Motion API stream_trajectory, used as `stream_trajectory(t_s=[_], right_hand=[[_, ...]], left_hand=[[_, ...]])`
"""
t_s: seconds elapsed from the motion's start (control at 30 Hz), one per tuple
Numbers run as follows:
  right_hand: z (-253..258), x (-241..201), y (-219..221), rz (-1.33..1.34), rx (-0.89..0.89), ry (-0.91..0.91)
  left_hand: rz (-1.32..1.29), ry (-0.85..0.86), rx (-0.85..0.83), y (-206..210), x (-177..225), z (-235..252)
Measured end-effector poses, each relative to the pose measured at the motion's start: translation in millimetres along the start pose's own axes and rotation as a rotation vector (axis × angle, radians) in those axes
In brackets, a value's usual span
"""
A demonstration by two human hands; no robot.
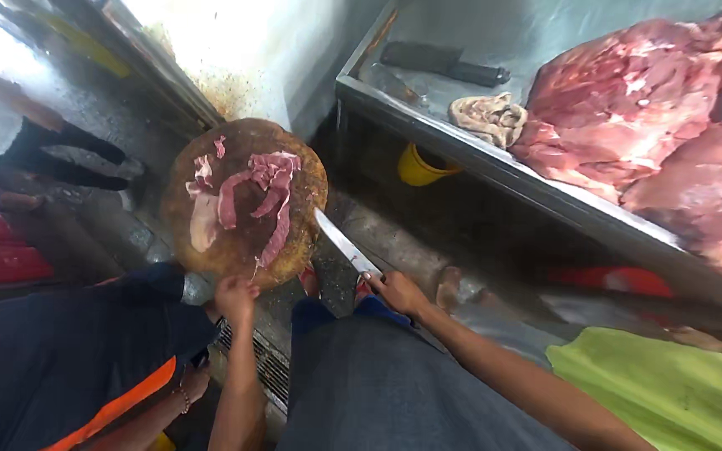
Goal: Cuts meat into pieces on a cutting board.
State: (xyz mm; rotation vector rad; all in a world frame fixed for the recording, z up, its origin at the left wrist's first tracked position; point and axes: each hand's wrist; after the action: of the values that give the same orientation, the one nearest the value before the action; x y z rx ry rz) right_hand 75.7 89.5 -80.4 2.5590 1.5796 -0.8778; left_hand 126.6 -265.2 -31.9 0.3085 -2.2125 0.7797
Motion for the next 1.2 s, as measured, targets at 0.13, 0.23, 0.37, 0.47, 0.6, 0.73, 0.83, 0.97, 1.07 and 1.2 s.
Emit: stream_trajectory(t_s=[0.13,0.23,0.37,0.47,0.6,0.73,0.83,0.97,1.07,1.2], right_hand=[[18.7,-76.4,-10.8,-0.258,-0.126,-0.052],[44.8,-122.2,-8.4,-0.281,-0.118,-0.032],[73.8,-130.9,0.2,-0.307,-0.053,0.038],[71.1,-113.3,5.6,-0.328,-0.088,0.068],[53.2,-96.2,7.5,-0.336,-0.166,0.129],[63.8,-118.7,12.2,-0.322,-0.193,0.127],[74.1,-143.4,16.0,-0.306,-0.161,0.081],[75.7,-134.0,21.6,-0.306,-0.161,0.052],[69.3,-116.4,25.1,-0.307,-0.198,0.074],[72.0,-142.5,26.6,-0.287,-0.209,0.080]], left_hand=[[0.254,0.138,0.228,0.4,30.5,17.3],[0.459,0.289,0.308,27.0,20.2,60.5],[0.741,0.436,0.281,73.3,37.2,99.3],[0.929,0.358,0.188,105.2,32.2,113.2],[1.046,0.367,0.187,115.9,26.7,119.2],[1.060,0.350,0.185,115.2,27.0,118.4],[1.067,0.353,0.207,115.8,24.2,122.4],[1.075,0.377,0.229,117.4,24.6,118.7],[1.091,0.404,0.229,120.1,27.1,116.0],[1.068,0.409,0.227,118.3,27.4,119.1]])
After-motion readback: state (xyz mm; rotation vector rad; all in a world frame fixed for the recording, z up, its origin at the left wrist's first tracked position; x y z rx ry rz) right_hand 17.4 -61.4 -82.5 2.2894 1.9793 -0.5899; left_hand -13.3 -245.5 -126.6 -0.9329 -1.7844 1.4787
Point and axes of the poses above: each hand's wrist, its own z-axis towards the middle knuckle, its own y-axis out of the palm, x = y × z, and after that the axes turned 9 degrees about -x, right-handed
